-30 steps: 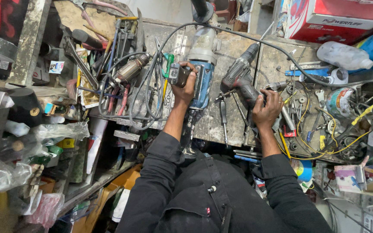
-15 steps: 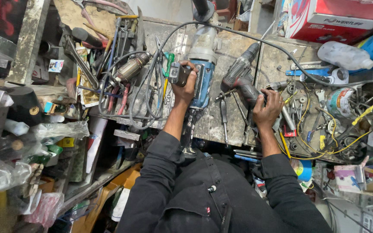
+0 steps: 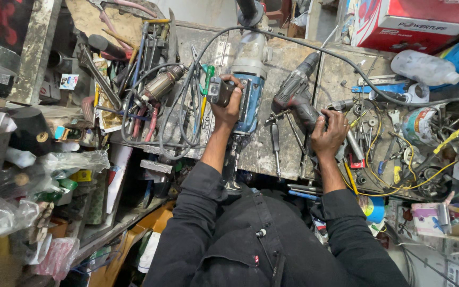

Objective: The person works at a cluttered workbench on a blue electric power tool, manipulating its parts and handling its power cord. They wipe components with a cloth and fit small metal parts together by hand, turning a gear-like component between their fingers.

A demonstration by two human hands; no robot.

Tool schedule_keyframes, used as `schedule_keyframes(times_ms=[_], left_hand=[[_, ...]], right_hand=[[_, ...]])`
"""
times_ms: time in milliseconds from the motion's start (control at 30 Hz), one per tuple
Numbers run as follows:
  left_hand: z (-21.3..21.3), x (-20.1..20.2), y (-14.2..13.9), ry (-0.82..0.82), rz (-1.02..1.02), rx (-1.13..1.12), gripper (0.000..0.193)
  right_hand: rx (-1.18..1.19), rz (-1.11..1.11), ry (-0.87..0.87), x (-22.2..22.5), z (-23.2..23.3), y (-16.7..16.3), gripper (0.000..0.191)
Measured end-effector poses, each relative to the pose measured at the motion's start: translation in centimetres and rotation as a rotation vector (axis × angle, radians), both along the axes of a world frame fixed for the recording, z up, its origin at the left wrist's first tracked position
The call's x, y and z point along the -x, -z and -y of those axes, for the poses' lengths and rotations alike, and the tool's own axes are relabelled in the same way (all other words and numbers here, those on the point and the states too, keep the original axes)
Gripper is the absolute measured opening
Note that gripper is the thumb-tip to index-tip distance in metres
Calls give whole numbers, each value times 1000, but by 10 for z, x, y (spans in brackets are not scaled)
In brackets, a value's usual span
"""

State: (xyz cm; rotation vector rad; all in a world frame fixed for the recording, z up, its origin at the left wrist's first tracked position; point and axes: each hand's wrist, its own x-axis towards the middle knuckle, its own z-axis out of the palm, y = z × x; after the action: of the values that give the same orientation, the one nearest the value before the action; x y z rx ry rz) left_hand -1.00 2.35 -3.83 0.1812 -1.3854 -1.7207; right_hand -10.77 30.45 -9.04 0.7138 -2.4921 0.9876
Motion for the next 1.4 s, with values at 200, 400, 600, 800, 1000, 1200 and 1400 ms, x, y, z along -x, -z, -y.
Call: schedule_keyframes(times_ms=[200,400,600,800,1000,1200,1400], left_hand=[[1,-2,-3,3,8,27,28],[0,-3,-6,2,12,-9,30],[0,-3,-7,-3,11,5,30],[1,-3,-9,-6,17,34,30],[1,-4,-9,5,20,-1,31],[1,-3,-10,-10,30,5,30],[1,-3,-9,-10,20,-1,30]], right_hand=[[-15,15,7,0,1,-1,25],[-2,17,0,1,1,0,24],[-3,12,1,1,1,1,24],[-8,1,1,3,1,1,25],[3,-3,-2,3,1,2,24],[-5,16,5,2,3,0,26],[1,13,2,2,3,-2,27]])
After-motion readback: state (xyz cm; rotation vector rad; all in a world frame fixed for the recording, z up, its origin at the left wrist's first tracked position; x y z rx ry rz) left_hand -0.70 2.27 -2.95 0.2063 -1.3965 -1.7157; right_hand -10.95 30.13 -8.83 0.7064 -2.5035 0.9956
